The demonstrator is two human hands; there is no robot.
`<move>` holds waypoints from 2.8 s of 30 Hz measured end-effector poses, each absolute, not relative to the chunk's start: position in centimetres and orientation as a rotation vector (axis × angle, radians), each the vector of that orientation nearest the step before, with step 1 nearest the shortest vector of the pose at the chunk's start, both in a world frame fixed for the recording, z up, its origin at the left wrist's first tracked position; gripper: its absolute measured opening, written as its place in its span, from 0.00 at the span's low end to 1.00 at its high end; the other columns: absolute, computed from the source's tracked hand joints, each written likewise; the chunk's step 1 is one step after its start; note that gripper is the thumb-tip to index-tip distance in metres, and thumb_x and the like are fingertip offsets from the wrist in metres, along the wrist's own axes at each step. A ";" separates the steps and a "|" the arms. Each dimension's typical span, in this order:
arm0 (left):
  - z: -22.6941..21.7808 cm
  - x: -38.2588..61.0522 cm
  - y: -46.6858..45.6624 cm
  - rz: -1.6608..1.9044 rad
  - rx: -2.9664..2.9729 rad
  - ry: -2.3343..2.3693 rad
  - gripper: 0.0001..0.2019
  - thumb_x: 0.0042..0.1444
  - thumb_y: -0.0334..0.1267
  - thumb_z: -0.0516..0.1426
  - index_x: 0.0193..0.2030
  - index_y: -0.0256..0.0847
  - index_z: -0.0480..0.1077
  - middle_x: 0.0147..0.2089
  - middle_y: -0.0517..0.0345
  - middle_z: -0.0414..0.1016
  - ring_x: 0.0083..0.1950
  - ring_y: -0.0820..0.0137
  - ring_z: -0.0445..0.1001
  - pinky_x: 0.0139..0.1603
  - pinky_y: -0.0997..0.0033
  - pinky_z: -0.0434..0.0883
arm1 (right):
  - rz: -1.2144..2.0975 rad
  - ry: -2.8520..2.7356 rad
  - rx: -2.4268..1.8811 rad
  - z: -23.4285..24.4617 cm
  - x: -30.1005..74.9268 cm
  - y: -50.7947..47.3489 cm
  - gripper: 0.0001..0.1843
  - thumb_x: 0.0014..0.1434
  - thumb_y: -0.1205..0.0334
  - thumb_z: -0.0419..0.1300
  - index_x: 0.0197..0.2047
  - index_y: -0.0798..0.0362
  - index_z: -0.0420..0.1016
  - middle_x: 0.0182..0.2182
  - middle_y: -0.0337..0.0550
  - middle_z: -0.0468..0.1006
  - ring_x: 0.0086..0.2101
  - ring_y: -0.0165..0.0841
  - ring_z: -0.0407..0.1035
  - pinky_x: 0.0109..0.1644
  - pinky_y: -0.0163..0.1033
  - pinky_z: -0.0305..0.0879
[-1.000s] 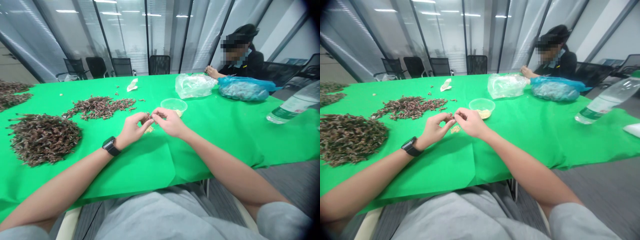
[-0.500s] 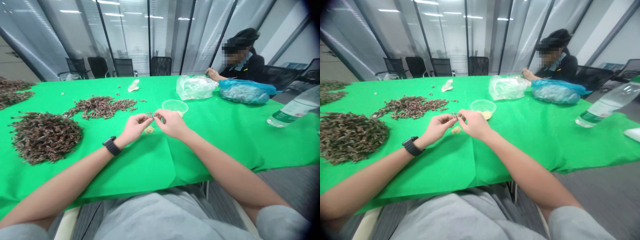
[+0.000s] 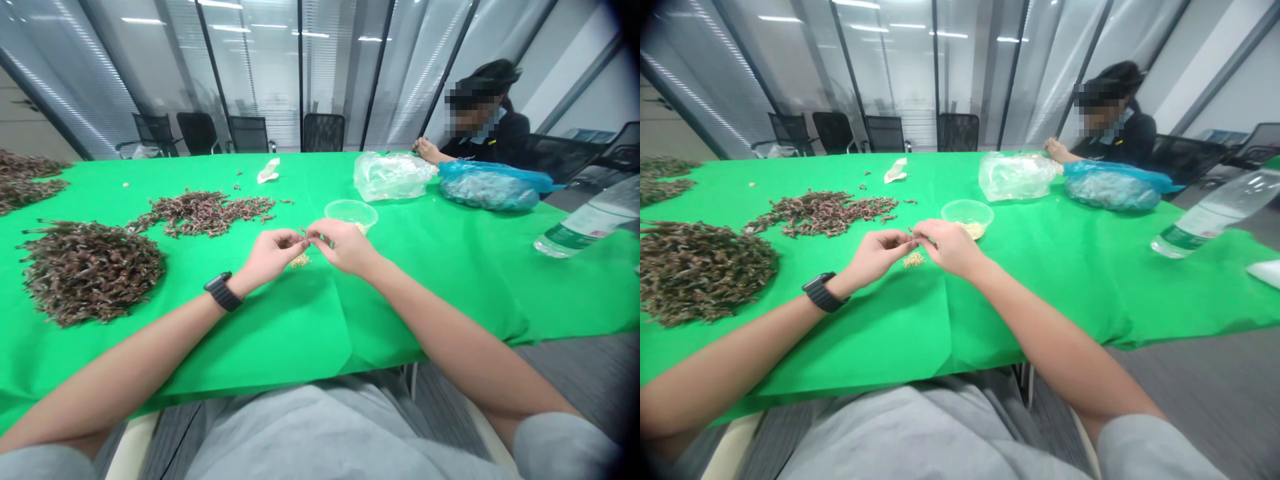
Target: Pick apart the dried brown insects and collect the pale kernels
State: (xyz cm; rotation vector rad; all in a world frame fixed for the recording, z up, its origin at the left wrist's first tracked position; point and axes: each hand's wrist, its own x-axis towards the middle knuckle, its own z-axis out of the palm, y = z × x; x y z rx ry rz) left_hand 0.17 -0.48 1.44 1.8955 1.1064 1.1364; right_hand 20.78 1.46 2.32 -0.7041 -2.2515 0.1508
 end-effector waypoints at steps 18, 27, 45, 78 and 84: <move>1.6 0.9 -1.5 1.224 1.774 1.098 0.18 0.59 0.50 0.62 0.39 0.35 0.81 0.28 0.56 0.77 0.28 0.73 0.70 0.30 0.73 0.67 | 0.195 -2.131 -0.874 1.6 19.2 1.0 0.05 0.68 0.63 0.52 0.40 0.52 0.67 0.34 0.43 0.74 0.33 0.33 0.65 0.39 0.38 0.57; 0.8 0.7 -1.3 1.334 2.324 1.289 0.13 0.65 0.43 0.56 0.41 0.41 0.81 0.37 0.54 0.83 0.34 0.69 0.76 0.39 0.70 0.71 | 0.392 -1.848 -1.002 0.4 17.3 0.5 0.05 0.68 0.62 0.52 0.39 0.51 0.65 0.31 0.41 0.73 0.32 0.33 0.66 0.37 0.38 0.58; 1.5 0.4 -1.6 1.228 2.417 1.290 0.12 0.66 0.41 0.55 0.37 0.40 0.78 0.32 0.55 0.80 0.30 0.71 0.72 0.34 0.73 0.65 | -0.144 -2.214 -1.025 0.7 18.3 0.9 0.15 0.69 0.62 0.50 0.34 0.55 0.75 0.30 0.49 0.79 0.30 0.35 0.68 0.37 0.40 0.56; 0.5 0.5 -1.3 1.403 2.579 1.346 0.12 0.69 0.40 0.55 0.51 0.41 0.78 0.46 0.52 0.85 0.40 0.69 0.83 0.41 0.75 0.74 | 0.537 -1.992 -0.894 1.6 18.8 1.5 0.17 0.65 0.58 0.52 0.26 0.54 0.70 0.22 0.36 0.67 0.25 0.27 0.57 0.31 0.36 0.51; 0.4 0.6 -1.4 1.444 2.612 1.328 0.12 0.69 0.40 0.55 0.51 0.41 0.78 0.47 0.51 0.85 0.41 0.69 0.83 0.42 0.74 0.75 | 0.572 -1.971 -0.841 1.5 18.7 1.4 0.17 0.66 0.58 0.52 0.27 0.54 0.69 0.23 0.37 0.68 0.27 0.28 0.59 0.33 0.36 0.53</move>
